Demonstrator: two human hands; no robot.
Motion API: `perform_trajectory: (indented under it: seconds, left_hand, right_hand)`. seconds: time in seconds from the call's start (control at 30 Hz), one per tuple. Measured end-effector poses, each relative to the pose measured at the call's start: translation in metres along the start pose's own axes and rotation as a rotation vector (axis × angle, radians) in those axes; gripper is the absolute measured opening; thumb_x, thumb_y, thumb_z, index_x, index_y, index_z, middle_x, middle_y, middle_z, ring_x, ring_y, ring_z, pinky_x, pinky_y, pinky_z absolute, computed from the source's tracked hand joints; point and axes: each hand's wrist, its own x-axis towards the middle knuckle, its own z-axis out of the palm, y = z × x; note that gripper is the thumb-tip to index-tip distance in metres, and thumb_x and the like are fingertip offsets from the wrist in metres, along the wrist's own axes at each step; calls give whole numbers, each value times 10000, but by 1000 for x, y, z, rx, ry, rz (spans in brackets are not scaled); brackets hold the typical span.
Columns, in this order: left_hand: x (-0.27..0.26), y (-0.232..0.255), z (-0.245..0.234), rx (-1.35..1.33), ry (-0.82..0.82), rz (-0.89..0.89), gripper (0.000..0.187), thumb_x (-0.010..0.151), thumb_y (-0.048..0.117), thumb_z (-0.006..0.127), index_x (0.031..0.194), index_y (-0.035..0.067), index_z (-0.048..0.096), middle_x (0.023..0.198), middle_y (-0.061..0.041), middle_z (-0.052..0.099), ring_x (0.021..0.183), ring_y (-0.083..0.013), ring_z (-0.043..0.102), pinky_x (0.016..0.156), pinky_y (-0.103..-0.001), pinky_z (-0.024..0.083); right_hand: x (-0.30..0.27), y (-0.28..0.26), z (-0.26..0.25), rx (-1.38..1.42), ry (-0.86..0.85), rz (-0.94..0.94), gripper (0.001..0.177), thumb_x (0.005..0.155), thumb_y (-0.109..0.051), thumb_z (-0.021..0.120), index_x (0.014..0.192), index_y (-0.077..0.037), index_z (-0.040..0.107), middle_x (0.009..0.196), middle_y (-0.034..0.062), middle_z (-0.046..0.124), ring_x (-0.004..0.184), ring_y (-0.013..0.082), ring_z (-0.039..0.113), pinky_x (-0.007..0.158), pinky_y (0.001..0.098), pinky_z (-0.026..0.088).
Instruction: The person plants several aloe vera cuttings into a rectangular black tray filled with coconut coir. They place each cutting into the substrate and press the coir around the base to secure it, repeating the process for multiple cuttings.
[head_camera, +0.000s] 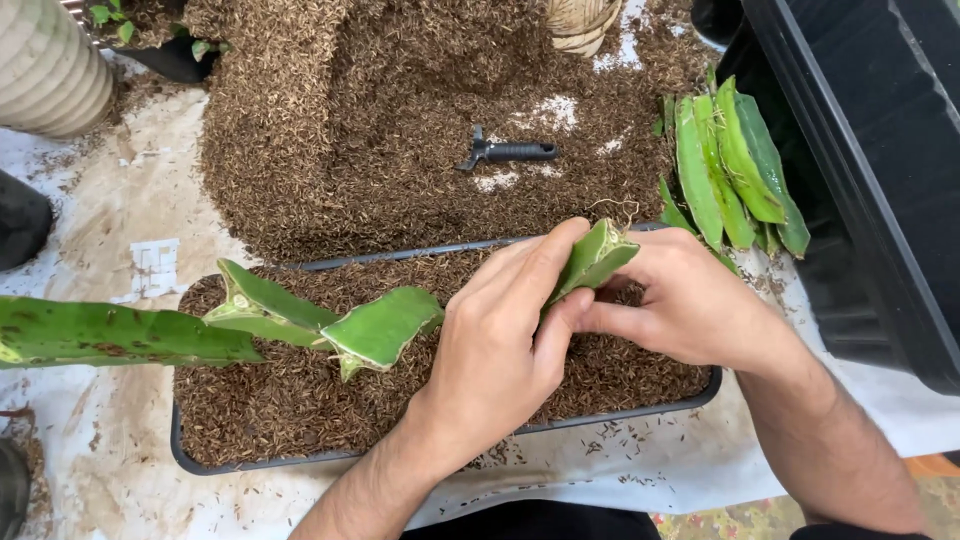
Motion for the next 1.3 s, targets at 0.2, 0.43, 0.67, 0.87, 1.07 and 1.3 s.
perform_trajectory:
  seconds: [0.2,0.43,0.67,0.87,1.07,1.3]
  left_hand:
    - [-2,-2,-3,29,16,-67,293,876,96,543,1144,4,465,964,-123,622,785,-272,628,674,-370,492]
    - [-2,1,-2,23,-4,4,267,888,76,521,1129,-22,460,1038,-152,609,887,-290,630,740,-384,511]
    - [-1,3,-3,43,-13,-9,270,884,57,523,1132,-28,461,1037,-153,613,895,-275,635,763,-361,515]
    - [-2,5,-5,39,-35,-12,254,889,71,508,1121,-18,456,1001,-143,613,864,-268,631,727,-362,514]
    - [-2,2,-7,49,-25,-32,278,894,80,519,1143,-22,449,1005,-147,612,845,-274,632,722,-364,515]
    - [-1,-2,1,101,7,-56,298,888,80,517,1157,-13,426,999,-137,590,857,-287,606,739,-368,485]
  right_hand:
    - [-42,2,-35,-196,79,128,537,819,-242,510,1294,-4,433,1308,143,499,1215,248,481,1010,369,370]
    - [-59,26,10,-335,12,84,591,840,-262,512,1321,35,340,1421,199,321,1327,325,298,1093,406,224]
    - [-38,9,22,-361,52,0,372,829,-90,533,1190,-9,498,1203,152,546,1131,331,507,947,410,416]
    - [-27,3,24,-265,2,-42,151,834,-110,558,963,-32,562,965,94,609,861,292,568,732,398,488]
    - [-33,8,20,-423,-134,17,356,766,-288,639,1062,-109,555,1039,58,584,876,288,542,735,409,437]
    - [-42,-8,33,-321,55,111,309,678,-66,611,985,-78,578,1021,85,624,917,250,597,773,364,480]
